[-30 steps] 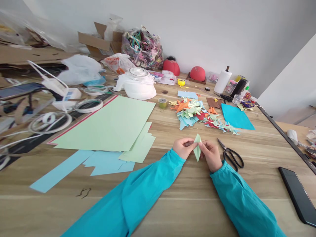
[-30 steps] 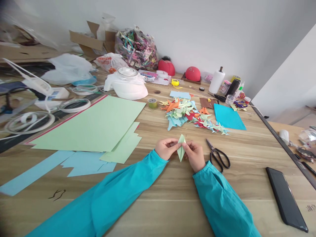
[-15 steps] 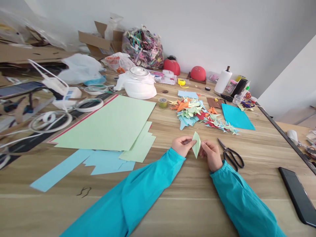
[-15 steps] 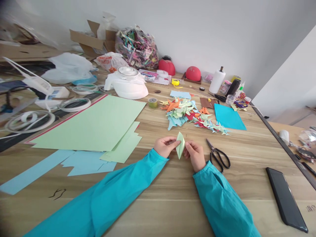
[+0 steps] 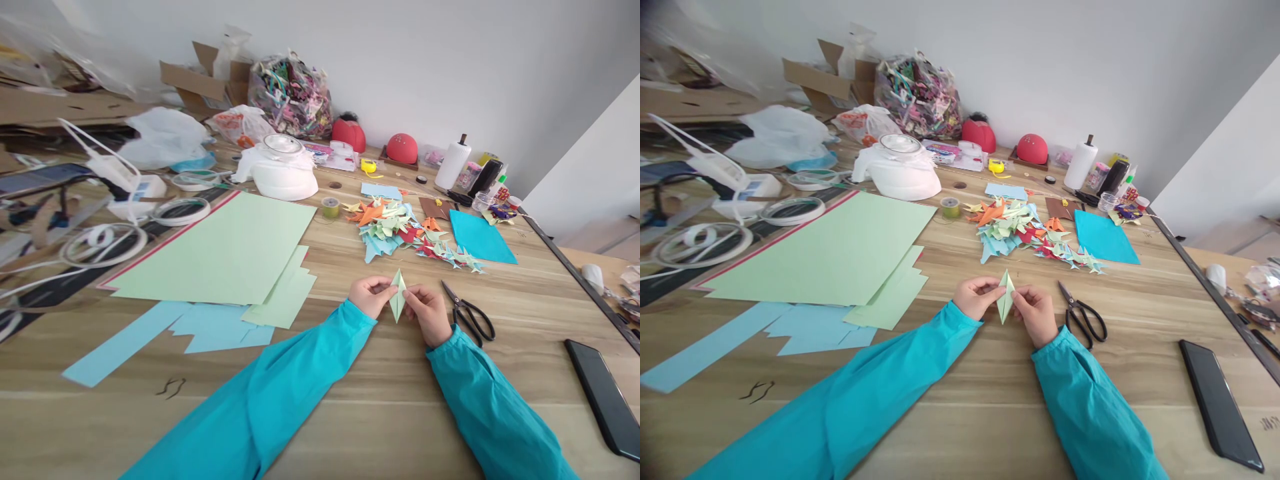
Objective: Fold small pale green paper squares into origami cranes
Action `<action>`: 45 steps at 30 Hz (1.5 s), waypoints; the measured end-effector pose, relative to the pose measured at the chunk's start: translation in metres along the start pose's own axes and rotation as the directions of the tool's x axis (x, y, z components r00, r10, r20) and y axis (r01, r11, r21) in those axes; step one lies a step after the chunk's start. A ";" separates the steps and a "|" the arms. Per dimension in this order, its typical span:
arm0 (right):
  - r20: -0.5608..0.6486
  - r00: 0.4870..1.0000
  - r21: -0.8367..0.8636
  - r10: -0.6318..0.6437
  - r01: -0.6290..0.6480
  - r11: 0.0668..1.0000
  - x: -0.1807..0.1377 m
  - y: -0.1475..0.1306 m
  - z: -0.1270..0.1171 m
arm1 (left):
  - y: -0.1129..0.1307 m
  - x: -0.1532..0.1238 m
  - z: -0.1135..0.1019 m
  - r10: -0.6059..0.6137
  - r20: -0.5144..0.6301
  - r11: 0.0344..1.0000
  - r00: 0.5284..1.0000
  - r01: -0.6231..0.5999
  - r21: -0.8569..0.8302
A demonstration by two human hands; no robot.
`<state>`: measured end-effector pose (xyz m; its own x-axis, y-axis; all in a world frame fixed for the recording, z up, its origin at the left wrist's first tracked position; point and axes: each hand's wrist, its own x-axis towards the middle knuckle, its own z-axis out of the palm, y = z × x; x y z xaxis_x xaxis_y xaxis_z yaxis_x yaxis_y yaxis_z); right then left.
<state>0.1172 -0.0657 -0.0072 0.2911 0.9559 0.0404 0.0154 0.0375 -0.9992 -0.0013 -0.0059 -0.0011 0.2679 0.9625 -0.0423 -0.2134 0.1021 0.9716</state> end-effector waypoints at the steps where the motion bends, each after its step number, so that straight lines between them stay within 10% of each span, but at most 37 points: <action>1: -0.002 1.000 0.005 0.004 -0.004 1.000 0.000 0.000 0.000 | 0.000 0.000 0.000 0.005 0.002 1.000 1.000 -0.005 0.005; 23: 0.054 0.999 0.006 0.005 -0.006 1.000 -0.002 -0.006 0.003 | -0.003 -0.002 -0.001 0.130 0.208 0.982 0.969 -0.155 0.105; 45: 0.106 0.994 0.003 0.020 -0.020 1.000 -0.003 -0.005 0.003 | -0.008 0.002 -0.004 0.016 0.208 0.999 0.978 -0.026 0.046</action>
<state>0.1136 -0.0675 -0.0025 0.1883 0.9819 0.0198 0.0067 0.0189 -0.9998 -0.0033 -0.0036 -0.0097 0.4536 0.8909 0.0227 -0.1766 0.0649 0.9821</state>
